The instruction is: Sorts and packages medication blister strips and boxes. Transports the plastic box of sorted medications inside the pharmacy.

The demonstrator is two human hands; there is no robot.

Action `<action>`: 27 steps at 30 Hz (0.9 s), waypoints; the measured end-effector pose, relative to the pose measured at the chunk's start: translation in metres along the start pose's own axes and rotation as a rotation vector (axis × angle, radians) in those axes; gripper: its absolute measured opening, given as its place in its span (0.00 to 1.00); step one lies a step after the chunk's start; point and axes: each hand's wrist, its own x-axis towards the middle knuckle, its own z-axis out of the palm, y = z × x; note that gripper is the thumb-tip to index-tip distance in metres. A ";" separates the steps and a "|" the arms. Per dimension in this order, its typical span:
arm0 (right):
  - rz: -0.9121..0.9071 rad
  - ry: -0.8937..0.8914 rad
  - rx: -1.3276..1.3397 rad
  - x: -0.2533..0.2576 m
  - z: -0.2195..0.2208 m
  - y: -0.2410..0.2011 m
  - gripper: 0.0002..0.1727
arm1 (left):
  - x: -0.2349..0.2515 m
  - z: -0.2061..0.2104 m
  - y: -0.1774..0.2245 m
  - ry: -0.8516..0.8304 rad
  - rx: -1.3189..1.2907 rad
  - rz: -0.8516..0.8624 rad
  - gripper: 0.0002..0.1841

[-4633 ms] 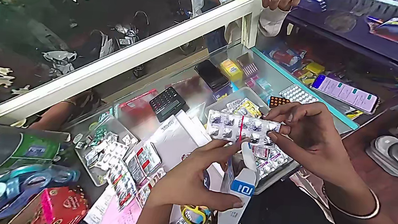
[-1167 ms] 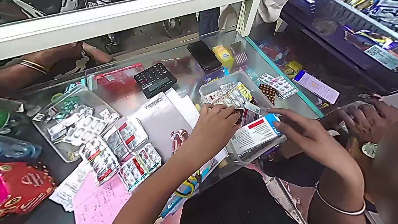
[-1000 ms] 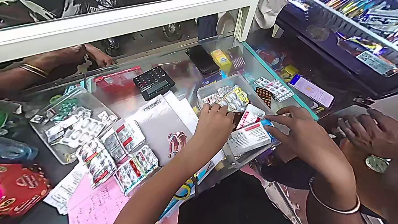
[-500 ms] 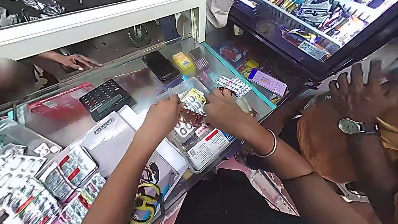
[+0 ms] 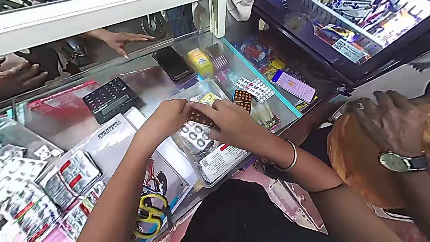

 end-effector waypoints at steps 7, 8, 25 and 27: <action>0.200 -0.009 -0.003 -0.010 -0.006 -0.001 0.41 | -0.009 -0.005 0.004 -0.023 -0.102 0.057 0.10; 0.216 -0.019 -0.005 -0.010 -0.007 -0.002 0.41 | -0.010 -0.006 0.006 -0.040 -0.103 0.059 0.08; 0.245 -0.141 -0.303 0.005 -0.005 -0.007 0.34 | -0.002 0.016 0.010 0.095 0.225 0.178 0.23; 0.272 -0.183 -0.320 0.008 -0.007 -0.010 0.32 | -0.009 0.017 0.012 0.022 0.206 0.199 0.23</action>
